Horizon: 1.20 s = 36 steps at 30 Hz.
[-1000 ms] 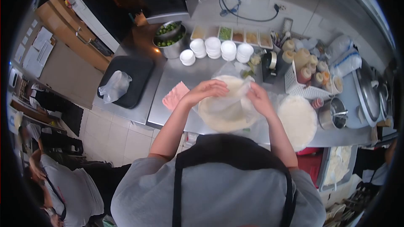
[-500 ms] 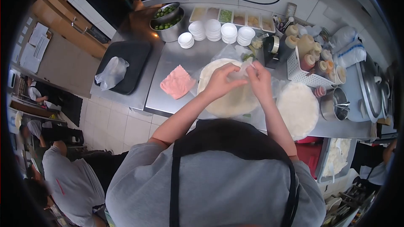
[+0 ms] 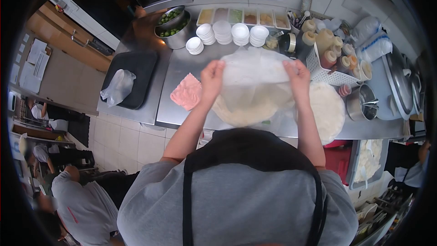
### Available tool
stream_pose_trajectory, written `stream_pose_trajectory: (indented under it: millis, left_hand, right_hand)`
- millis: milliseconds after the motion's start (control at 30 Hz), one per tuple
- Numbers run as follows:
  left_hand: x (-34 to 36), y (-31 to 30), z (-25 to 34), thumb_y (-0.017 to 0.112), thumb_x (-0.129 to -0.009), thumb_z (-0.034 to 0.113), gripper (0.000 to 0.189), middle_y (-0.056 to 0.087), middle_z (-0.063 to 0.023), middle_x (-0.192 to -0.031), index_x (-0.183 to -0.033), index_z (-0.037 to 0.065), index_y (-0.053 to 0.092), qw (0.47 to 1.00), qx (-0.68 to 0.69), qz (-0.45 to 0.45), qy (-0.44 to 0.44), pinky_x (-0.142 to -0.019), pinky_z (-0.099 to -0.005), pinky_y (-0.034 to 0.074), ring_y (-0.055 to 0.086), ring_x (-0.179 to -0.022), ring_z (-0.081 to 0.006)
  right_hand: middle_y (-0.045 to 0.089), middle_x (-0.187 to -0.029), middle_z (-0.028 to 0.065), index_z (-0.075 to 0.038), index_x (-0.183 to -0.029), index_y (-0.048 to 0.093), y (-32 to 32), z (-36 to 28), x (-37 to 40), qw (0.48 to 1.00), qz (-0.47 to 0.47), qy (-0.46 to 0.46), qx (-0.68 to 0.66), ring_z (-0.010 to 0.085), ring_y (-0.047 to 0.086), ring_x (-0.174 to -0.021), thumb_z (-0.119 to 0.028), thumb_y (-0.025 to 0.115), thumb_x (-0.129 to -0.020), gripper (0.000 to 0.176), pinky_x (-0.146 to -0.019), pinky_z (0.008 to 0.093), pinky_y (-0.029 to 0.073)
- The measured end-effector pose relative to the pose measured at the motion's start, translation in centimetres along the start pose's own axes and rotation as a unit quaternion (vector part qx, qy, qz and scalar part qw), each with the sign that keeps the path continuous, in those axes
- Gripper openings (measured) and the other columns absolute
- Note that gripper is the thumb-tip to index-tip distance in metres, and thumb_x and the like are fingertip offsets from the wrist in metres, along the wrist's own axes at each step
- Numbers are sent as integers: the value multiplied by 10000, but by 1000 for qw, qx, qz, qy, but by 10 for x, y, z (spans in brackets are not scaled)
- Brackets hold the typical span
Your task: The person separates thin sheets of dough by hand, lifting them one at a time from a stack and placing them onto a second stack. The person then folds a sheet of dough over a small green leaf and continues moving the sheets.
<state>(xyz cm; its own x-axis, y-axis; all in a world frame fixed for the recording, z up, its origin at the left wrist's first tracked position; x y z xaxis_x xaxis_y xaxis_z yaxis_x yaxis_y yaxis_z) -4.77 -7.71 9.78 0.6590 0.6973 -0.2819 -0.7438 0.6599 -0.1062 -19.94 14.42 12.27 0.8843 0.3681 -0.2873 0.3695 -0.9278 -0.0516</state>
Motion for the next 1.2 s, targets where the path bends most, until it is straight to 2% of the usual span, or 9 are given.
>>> stream_pose_trajectory:
  millis: [100, 233, 333, 433, 700, 900, 1000, 1067, 1200]
  left_hand:
    - [-7, -25, -7, 501, -872, 178, 205, 460, 64, -623, -792, 0, 565, 999, 22, 25, -28, -517, -204, 331, 376, -589, -36]
    - [-8, -49, -13, 505, -875, 187, 212, 482, 66, -637, -769, 15, 569, 998, -45, 45, -11, -517, -169, 310, 384, -587, -8]
    - [-9, -66, -22, 502, -876, 185, 216, 481, 64, -634, -754, 20, 570, 995, 12, 80, -59, -513, -177, 308, 377, -574, -12]
    - [-12, -81, -33, 501, -873, 190, 227, 484, 49, -618, -779, -6, 568, 995, -41, 84, -24, -517, -191, 327, 387, -580, -25]
    - [-13, -110, -46, 505, -868, 198, 240, 501, 35, -620, -758, -5, 570, 988, -2, 132, -75, -514, -199, 331, 401, -579, -28]
    - [-16, -141, -76, 513, -853, 186, 240, 466, 30, -587, -723, -9, 562, 979, -82, 179, -59, -506, -235, 329, 381, -561, -57]
    - [-11, -171, -105, 522, -842, 189, 237, 461, 17, -578, -726, -14, 560, 968, -121, 199, -89, -510, -249, 337, 382, -559, -72]
    - [-11, -180, -116, 528, -837, 192, 234, 464, 9, -578, -733, -15, 561, 961, -138, 206, -120, -514, -252, 343, 388, -562, -77]
    - [-28, -138, -91, 548, -820, 198, 211, 499, -6, -617, -759, -3, 576, 977, -165, 88, -108, -548, -256, 372, 427, -597, -82]
  right_hand:
    - [465, -620, -69, -34, -670, 522, -23, 2, -4, 999, 22, 21, -38, 19, 368, -605, -149, 600, -807, 195, -551, 182, 325]
    - [464, -622, -71, -43, -667, 525, -47, 9, -8, 999, 37, 15, 29, 12, 360, -602, -140, 590, -817, 190, -547, 167, 308]
    - [465, -621, -71, -47, -664, 526, -62, 10, -10, 997, 62, 25, -33, 12, 362, -602, -155, 597, -815, 198, -549, 160, 302]
    - [471, -627, -73, -50, -662, 527, -76, 2, -9, 997, 77, 11, 11, 12, 363, -600, -170, 605, -810, 206, -548, 155, 296]
    - [499, -657, -62, -53, -673, 545, -110, -9, -15, 992, 127, 4, -8, 17, 384, -611, -168, 612, -805, 187, -566, 155, 313]
    - [549, -694, -30, -57, -730, 570, -137, -24, -21, 973, 187, -96, 90, 27, 445, -633, -179, 602, -813, 152, -590, 167, 357]
    - [543, -691, -29, -51, -752, 574, -164, -34, -23, 975, 208, -74, -7, 34, 447, -644, -189, 594, -816, 153, -588, 175, 358]
    - [533, -691, -32, -50, -756, 573, -146, -39, -26, 981, 185, -47, 24, 36, 445, -644, -195, 590, -818, 158, -583, 180, 355]
    - [531, -667, -32, -56, -771, 590, -71, -16, -21, 989, 56, -13, 135, 38, 438, -611, -224, 596, -805, 172, -558, 181, 350]
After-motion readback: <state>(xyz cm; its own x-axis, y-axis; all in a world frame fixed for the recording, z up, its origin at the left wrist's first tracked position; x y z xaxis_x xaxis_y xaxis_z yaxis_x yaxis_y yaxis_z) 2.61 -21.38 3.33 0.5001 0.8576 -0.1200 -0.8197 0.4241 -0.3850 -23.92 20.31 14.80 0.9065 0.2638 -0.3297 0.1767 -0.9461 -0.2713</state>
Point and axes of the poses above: each hand's wrist, its own x-axis away from the middle knuckle, its own y-axis out of the palm, z = x × y, the point moved 7 cm from there along -x, towards the middle knuckle
